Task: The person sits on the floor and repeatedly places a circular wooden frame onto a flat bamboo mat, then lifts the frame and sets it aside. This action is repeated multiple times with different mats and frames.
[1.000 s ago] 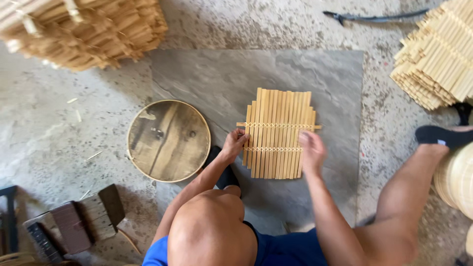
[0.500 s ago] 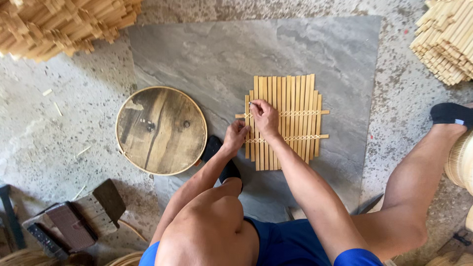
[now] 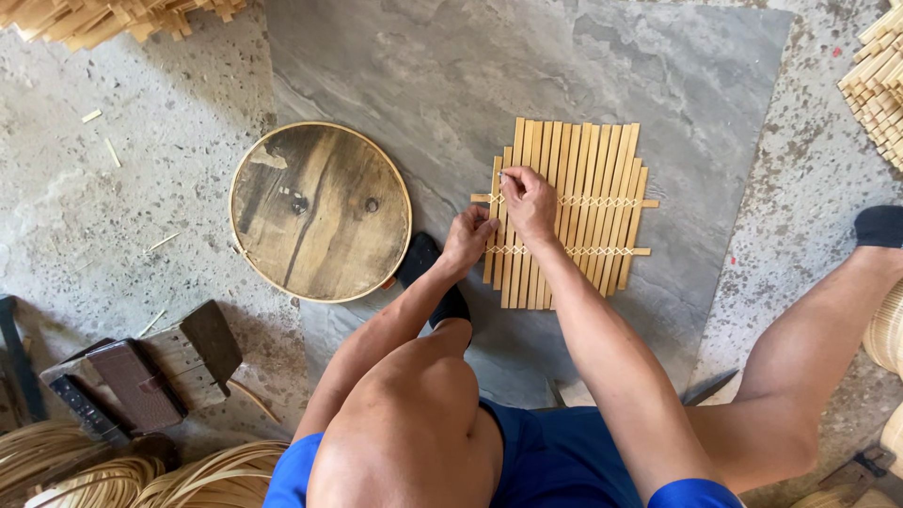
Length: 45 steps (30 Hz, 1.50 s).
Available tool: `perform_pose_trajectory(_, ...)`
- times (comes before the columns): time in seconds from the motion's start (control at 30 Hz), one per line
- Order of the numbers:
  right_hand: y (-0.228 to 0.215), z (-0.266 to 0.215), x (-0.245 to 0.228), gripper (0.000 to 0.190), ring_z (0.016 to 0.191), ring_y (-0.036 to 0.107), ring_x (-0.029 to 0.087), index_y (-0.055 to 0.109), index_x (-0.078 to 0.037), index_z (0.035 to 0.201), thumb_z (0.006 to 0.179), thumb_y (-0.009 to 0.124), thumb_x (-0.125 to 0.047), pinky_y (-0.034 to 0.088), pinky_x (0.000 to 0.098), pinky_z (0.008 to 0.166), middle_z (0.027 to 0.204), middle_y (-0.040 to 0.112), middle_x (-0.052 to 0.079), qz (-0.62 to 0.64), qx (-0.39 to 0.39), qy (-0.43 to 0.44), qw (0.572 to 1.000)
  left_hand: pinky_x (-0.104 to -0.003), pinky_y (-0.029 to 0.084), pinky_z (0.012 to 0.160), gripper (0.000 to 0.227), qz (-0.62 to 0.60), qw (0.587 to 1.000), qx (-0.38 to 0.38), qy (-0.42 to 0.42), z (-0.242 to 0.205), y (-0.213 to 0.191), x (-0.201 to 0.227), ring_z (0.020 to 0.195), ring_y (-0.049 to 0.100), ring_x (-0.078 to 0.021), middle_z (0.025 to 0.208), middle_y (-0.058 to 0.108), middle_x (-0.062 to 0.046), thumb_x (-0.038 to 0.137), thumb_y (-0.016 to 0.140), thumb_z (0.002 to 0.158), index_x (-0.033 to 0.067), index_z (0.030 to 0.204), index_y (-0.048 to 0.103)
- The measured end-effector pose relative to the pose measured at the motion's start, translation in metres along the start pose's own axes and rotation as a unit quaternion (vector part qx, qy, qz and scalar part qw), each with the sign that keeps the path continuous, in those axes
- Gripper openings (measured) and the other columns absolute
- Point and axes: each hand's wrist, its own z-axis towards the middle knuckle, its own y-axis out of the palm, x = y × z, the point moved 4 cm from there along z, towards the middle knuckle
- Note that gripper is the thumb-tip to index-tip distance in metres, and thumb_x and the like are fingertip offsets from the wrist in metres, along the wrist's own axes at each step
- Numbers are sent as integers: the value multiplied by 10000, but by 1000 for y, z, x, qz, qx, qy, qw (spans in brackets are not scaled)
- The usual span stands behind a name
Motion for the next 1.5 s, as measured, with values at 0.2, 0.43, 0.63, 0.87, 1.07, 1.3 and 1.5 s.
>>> perform_pose_trajectory(0.2, -7, 3, -4, 110, 742, 736, 112, 738, -88, 1061, 998, 704, -172, 584, 264, 628, 886, 784, 31, 34, -37, 25, 998, -245, 500, 595, 120, -12, 1000, -7, 11, -1, 2, 7, 684, 607, -79, 817, 691, -38, 105, 653, 1002, -6, 1023, 616)
perform_pose_trajectory(0.43, -19, 4, -8, 153, 932, 761, 127, 714, -64, 1128, 1023, 665, -165, 643, 273, 813, 1021, 774, 74, 203, 24, 85, 975, -259, 526, 613, 135, 21, 1000, -8, -20, -3, -1, -3, 697, 622, -94, 829, 691, -39, 134, 640, 1009, 3, 1031, 615)
perform_pose_trajectory(0.63, -105, -27, 10, 121, 936, 625, 94, 682, -6, 1115, 1084, 658, -121, 526, 239, 836, 1013, 674, 21, 409, 27, 156, 899, -271, 515, 666, 147, -25, 999, 15, 25, 1, -7, -13, 750, 588, -89, 854, 668, 6, 133, 675, 980, 19, 1067, 642)
perform_pose_trajectory(0.87, -215, -114, 66, 178, 904, 593, 189, 662, 33, 1199, 1152, 547, -95, 449, 316, 745, 987, 661, 122, 527, 70, 107, 840, -294, 507, 704, 134, -195, 962, 86, 168, -43, -63, 160, 820, 621, -118, 922, 686, 6, 155, 716, 996, 76, 1078, 647)
perform_pose_trajectory(1.07, -177, -128, 123, 195, 886, 592, 179, 668, 19, 1184, 1156, 563, -143, 446, 315, 724, 978, 671, 115, 462, 100, 285, 834, -309, 523, 753, 84, -326, 853, 120, 388, -73, -159, 338, 785, 564, -99, 892, 590, 29, 135, 682, 1026, 124, 1051, 602)
perform_pose_trajectory(1.3, -143, -86, 95, 201, 856, 596, 174, 675, 13, 1177, 1124, 584, -157, 446, 313, 699, 966, 691, 115, 453, 74, 324, 827, -280, 589, 713, 70, -426, 764, 157, 459, -9, -272, 464, 666, 562, -79, 784, 599, 28, 51, 606, 1004, 117, 979, 603)
perform_pose_trajectory(1.5, -137, -52, 80, 209, 830, 600, 169, 682, 8, 1172, 1096, 601, -169, 447, 311, 676, 956, 708, 116, 455, 77, 310, 832, -288, 585, 613, 41, -379, 760, 271, 454, 26, -314, 492, 737, 679, -132, 893, 698, -16, 140, 645, 995, 111, 1013, 622)
